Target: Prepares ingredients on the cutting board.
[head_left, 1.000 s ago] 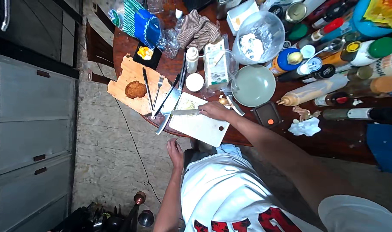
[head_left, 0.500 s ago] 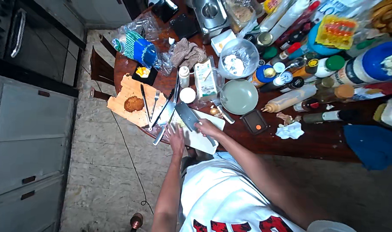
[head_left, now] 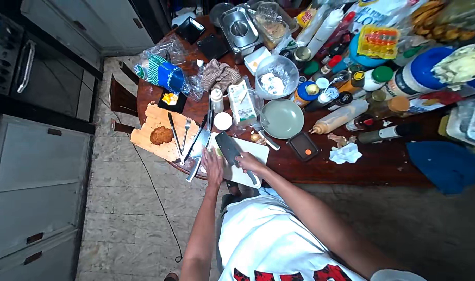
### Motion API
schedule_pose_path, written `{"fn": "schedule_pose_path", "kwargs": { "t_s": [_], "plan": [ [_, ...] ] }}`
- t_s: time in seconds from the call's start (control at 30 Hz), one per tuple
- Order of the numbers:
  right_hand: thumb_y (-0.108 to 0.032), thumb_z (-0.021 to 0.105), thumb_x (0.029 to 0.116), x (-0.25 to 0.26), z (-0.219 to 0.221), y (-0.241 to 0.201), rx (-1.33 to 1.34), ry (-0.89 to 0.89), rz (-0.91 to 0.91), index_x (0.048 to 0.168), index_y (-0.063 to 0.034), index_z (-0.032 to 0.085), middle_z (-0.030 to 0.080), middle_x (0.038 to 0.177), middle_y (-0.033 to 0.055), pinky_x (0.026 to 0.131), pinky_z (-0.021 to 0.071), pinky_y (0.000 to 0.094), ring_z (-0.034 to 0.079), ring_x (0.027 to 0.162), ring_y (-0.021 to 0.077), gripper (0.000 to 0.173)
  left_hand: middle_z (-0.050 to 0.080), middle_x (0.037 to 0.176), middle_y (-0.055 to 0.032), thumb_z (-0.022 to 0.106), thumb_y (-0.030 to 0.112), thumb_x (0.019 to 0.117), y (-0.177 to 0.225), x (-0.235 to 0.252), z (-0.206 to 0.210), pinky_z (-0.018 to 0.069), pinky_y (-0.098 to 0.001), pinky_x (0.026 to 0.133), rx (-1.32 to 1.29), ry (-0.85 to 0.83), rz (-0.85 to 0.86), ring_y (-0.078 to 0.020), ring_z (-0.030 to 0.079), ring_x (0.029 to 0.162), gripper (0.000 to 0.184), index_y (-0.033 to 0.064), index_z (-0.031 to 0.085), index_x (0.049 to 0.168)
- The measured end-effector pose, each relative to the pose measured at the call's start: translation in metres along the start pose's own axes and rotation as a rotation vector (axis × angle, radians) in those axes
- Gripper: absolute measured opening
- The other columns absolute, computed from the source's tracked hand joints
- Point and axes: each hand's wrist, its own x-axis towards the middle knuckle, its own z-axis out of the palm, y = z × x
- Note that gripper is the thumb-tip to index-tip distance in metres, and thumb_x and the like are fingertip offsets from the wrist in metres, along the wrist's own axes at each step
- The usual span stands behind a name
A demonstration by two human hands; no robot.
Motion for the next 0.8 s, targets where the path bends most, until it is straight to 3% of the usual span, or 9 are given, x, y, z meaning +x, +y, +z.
{"fn": "schedule_pose_path", "kwargs": {
  "t_s": [0.13, 0.23, 0.3, 0.33, 0.4, 0.43, 0.57, 0.7, 0.8],
  "plan": [
    [-0.03, 0.047, 0.1091, -0.001, 0.005, -0.005, 0.07, -0.021, 0.005, 0.131, -0.0063, 0.055, 0.05, 0.072, 0.0017, 0.05, 0.0458, 0.0271, 0.048, 0.052, 0.0107, 0.033, 0.009, 0.174, -0.0014, 0.015, 0.054, 0.1093, 0.001, 0.003, -0.007, 0.0114, -0.0673, 0.123, 0.069, -0.221, 0.166, -0.0312, 0.007, 0.159, 0.055, 0.0421, 0.029, 0.161],
    [-0.033, 0.046, 0.1091, -0.006, 0.006, -0.001, -0.086, 0.014, -0.031, 0.132, -0.0073, 0.056, 0.052, 0.075, 0.004, 0.052, 0.0476, 0.0293, 0.051, 0.054, 0.013, 0.036, 0.019, 0.169, -0.0209, 0.029, 0.045, 0.1103, -0.021, 0.016, -0.012, 0.0174, -0.0668, 0.122, 0.063, -0.08, -0.124, -0.0439, 0.017, 0.155, 0.057, 0.0132, 0.046, 0.154],
    [-0.038, 0.042, 0.1095, -0.014, 0.003, -0.002, -0.423, 0.099, -0.148, 0.137, -0.0067, 0.06, 0.069, 0.101, 0.0157, 0.079, 0.0572, 0.0454, 0.069, 0.085, 0.0258, 0.046, 0.028, 0.166, -0.0193, 0.032, 0.043, 0.1104, -0.029, 0.024, -0.027, 0.024, -0.0585, 0.123, 0.021, 0.077, -0.195, -0.0398, 0.024, 0.154, 0.056, 0.0072, 0.052, 0.149],
    [-0.04, 0.039, 0.1099, -0.019, 0.002, 0.0, -0.57, 0.133, -0.218, 0.137, -0.0071, 0.061, 0.071, 0.114, 0.0189, 0.094, 0.0549, 0.0526, 0.069, 0.105, 0.0317, 0.048, 0.04, 0.161, -0.0158, 0.038, 0.039, 0.1101, -0.031, 0.026, -0.036, 0.0302, -0.0541, 0.122, -0.012, 0.165, -0.189, -0.0359, 0.034, 0.151, 0.05, 0.0059, 0.064, 0.137],
    [-0.039, 0.037, 0.11, -0.025, 0.002, 0.01, -0.808, 0.22, -0.378, 0.14, -0.0122, 0.061, 0.068, 0.124, 0.0174, 0.1, 0.0525, 0.0551, 0.066, 0.116, 0.0348, 0.047, 0.059, 0.145, -0.0129, 0.054, 0.027, 0.1048, -0.029, 0.024, -0.056, 0.04, -0.0493, 0.116, -0.078, 0.314, -0.173, -0.0325, 0.05, 0.138, 0.032, 0.0048, 0.078, 0.105],
    [-0.037, 0.04, 0.1096, -0.025, 0.001, 0.016, -0.879, 0.256, -0.45, 0.145, -0.0133, 0.059, 0.067, 0.126, 0.0176, 0.1, 0.053, 0.0541, 0.066, 0.117, 0.0352, 0.046, 0.061, 0.141, -0.0141, 0.06, 0.021, 0.1011, -0.026, 0.02, -0.066, 0.0418, -0.0489, 0.113, -0.114, 0.355, -0.165, -0.0329, 0.054, 0.132, 0.024, 0.0045, 0.078, 0.099],
    [-0.029, 0.056, 0.1038, -0.022, 0.003, 0.025, -0.979, 0.319, -0.555, 0.131, -0.0041, 0.059, 0.067, 0.122, 0.0194, 0.099, 0.0523, 0.0511, 0.065, 0.116, 0.0356, 0.037, 0.064, 0.135, -0.0158, 0.058, 0.01, 0.0995, -0.006, 0.004, -0.081, 0.0506, -0.044, 0.107, -0.308, 0.256, -0.012, -0.0261, 0.061, 0.126, 0.026, 0.0023, 0.069, 0.122],
    [-0.025, 0.059, 0.1021, -0.014, 0.011, 0.023, -1.012, 0.29, -0.575, 0.125, -0.0006, 0.06, 0.068, 0.117, 0.0206, 0.097, 0.0537, 0.0522, 0.066, 0.113, 0.0365, 0.033, 0.063, 0.143, -0.004, 0.027, 0.032, 0.1096, 0.022, -0.012, -0.067, 0.054, -0.0444, 0.105, -0.47, -0.257, 0.134, -0.0161, 0.063, 0.128, 0.054, 0.0055, 0.036, 0.156],
    [-0.019, 0.056, 0.1017, -0.014, 0.016, 0.018, -1.062, 0.249, -0.619, 0.127, -0.0006, 0.06, 0.067, 0.119, 0.0215, 0.096, 0.0536, 0.0529, 0.066, 0.113, 0.0378, 0.031, 0.051, 0.156, -0.0028, 0.02, 0.042, 0.1103, 0.016, -0.009, -0.048, 0.0508, -0.0449, 0.108, -0.376, -0.442, 0.22, -0.0161, 0.058, 0.134, 0.062, 0.011, 0.02, 0.164]
  ]
}}
